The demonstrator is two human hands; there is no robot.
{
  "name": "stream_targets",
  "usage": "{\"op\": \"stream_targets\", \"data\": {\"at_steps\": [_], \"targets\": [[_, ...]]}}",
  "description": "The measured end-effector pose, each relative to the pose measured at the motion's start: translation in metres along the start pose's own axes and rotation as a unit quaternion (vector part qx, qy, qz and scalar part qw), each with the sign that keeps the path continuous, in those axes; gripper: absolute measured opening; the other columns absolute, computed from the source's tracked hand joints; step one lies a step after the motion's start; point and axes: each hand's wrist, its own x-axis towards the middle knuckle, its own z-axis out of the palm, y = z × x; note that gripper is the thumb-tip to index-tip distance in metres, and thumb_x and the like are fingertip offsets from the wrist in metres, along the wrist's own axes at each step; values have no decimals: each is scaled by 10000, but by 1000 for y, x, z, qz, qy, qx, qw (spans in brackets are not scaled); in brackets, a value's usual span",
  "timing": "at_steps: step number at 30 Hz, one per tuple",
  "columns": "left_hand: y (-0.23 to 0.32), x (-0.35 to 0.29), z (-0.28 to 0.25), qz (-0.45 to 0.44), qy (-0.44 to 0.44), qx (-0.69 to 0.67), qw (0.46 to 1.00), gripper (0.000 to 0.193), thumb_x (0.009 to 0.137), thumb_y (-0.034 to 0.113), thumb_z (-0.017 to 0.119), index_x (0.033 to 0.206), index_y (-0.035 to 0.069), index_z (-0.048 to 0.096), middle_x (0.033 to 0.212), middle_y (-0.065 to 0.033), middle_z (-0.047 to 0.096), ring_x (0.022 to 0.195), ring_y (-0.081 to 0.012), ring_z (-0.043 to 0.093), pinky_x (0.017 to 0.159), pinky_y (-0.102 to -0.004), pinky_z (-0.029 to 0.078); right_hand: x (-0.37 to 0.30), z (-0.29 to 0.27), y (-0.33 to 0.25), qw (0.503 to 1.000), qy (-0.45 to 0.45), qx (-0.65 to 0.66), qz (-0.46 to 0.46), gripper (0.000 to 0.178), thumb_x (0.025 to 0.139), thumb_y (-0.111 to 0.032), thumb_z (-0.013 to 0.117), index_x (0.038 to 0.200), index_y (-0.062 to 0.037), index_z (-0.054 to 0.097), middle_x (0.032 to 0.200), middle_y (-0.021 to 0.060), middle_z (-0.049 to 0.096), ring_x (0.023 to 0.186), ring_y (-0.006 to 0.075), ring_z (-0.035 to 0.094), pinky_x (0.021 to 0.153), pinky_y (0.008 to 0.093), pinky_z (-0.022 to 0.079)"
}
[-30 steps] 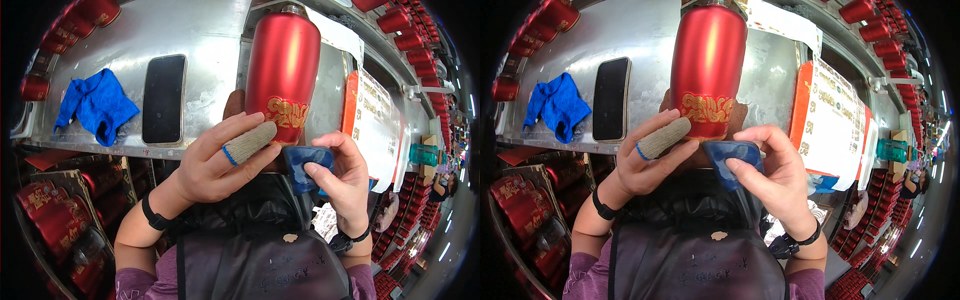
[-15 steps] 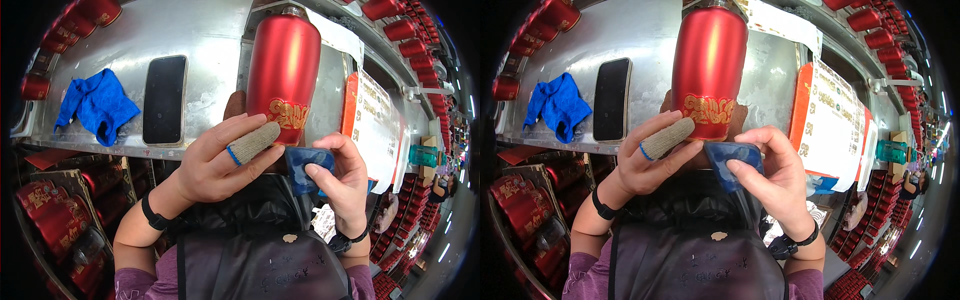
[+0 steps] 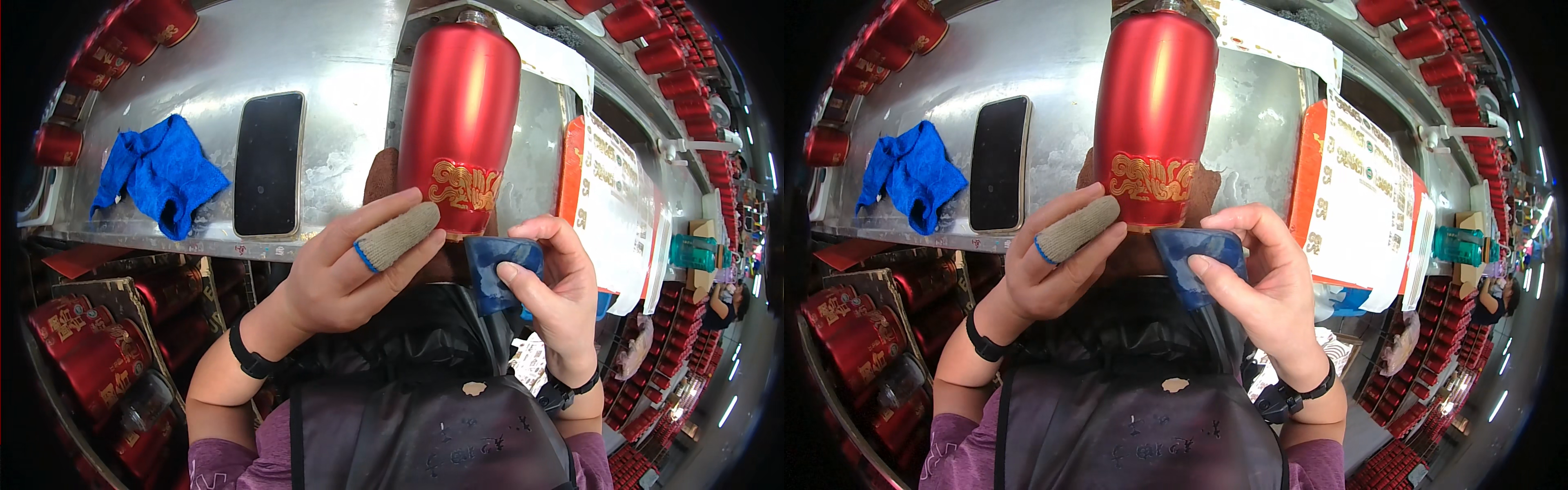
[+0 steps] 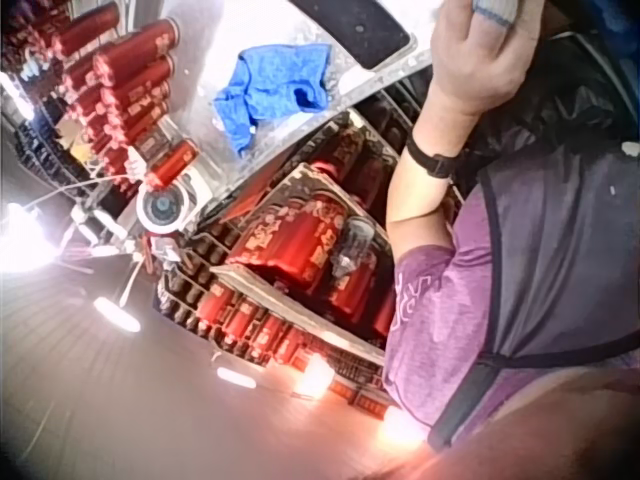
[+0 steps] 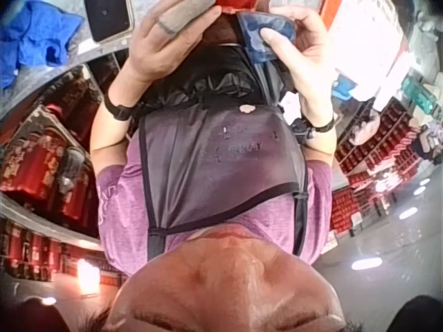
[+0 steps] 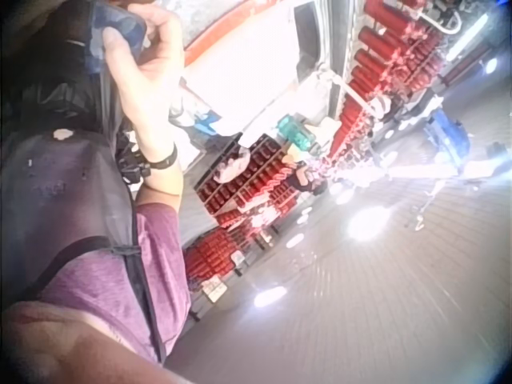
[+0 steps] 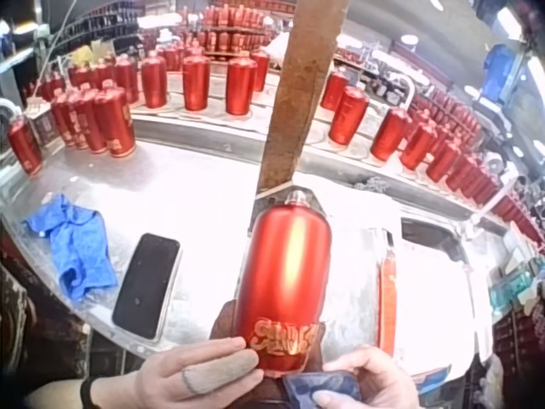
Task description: Applying decorative labels and seals to red liquor bottles on a production line.
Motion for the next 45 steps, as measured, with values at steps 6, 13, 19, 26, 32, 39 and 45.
{"op": "stream_targets", "data": {"at_steps": [6, 13, 19, 26, 32, 39, 45], "targets": [[1, -3, 3, 23, 13, 16, 1000, 375, 710, -1, 754, 1083, 43, 755, 1187, -111, 642, 1115, -314, 634, 886, -362, 585, 2, 4, -2, 1000, -13, 3, -7, 309, 856, 55, 697, 1137, -15, 588, 1001, 8, 613, 938, 61, 577, 833, 210, 466], [2, -2, 7, 12, 31, 8, 999, 382, 721, -20, 770, 1080, 109, 769, 1196, -75, 599, 1105, -284, 623, 851, -341, 598, 2, 4, -1, 1000, -23, 4, -13, 303, 856, 54, 698, 1129, -18, 589, 984, 8, 622, 931, 62, 582, 838, 219, 465], [1, -2, 7, 21, 25, 15, 999, 389, 719, -26, 775, 1079, 122, 769, 1188, -74, 594, 1097, -279, 620, 841, -340, 600, 1, 6, -3, 1000, -15, 10, -11, 298, 859, 49, 699, 1128, -16, 590, 987, 8, 623, 929, 61, 582, 834, 216, 465], [2, -1, 5, 19, 17, 19, 1000, 402, 714, -19, 774, 1085, 137, 770, 1175, -73, 609, 1081, -276, 620, 837, -338, 592, 1, 6, -4, 1000, -7, 7, -5, 295, 861, 45, 700, 1129, -14, 591, 992, 8, 620, 934, 62, 581, 831, 216, 467], [2, -1, 2, 14, 4, 14, 1000, 390, 711, 11, 760, 1087, 116, 766, 1177, -84, 617, 1087, -292, 622, 848, -357, 590, 0, -2, -6, 1000, 10, 9, -6, 315, 854, 52, 696, 1145, -19, 596, 990, 3, 616, 932, 57, 578, 826, 211, 465], [1, -3, -4, 31, 3, 12, 999, 331, 723, 54, 734, 1053, 45, 758, 1112, -63, 667, 1075, -275, 649, 823, -351, 603, 25, -26, 5, 998, 34, 31, 35, 198, 1028, -181, 562, 1112, -26, 652, 860, -60, 565, 766, 7, 502, 690, 182, 422], [0, 2, -6, 29, -34, -12, 999, 349, 721, 48, 767, 1069, 26, 745, 1168, -138, 651, 1012, -278, 675, 851, -362, 603, 54, -10, 4, 998, -27, -20, 53, 419, 1013, -217, 603, 1359, 11, 541, 818, -70, 547, 731, -6, 472, 674, 165, 387]]}}
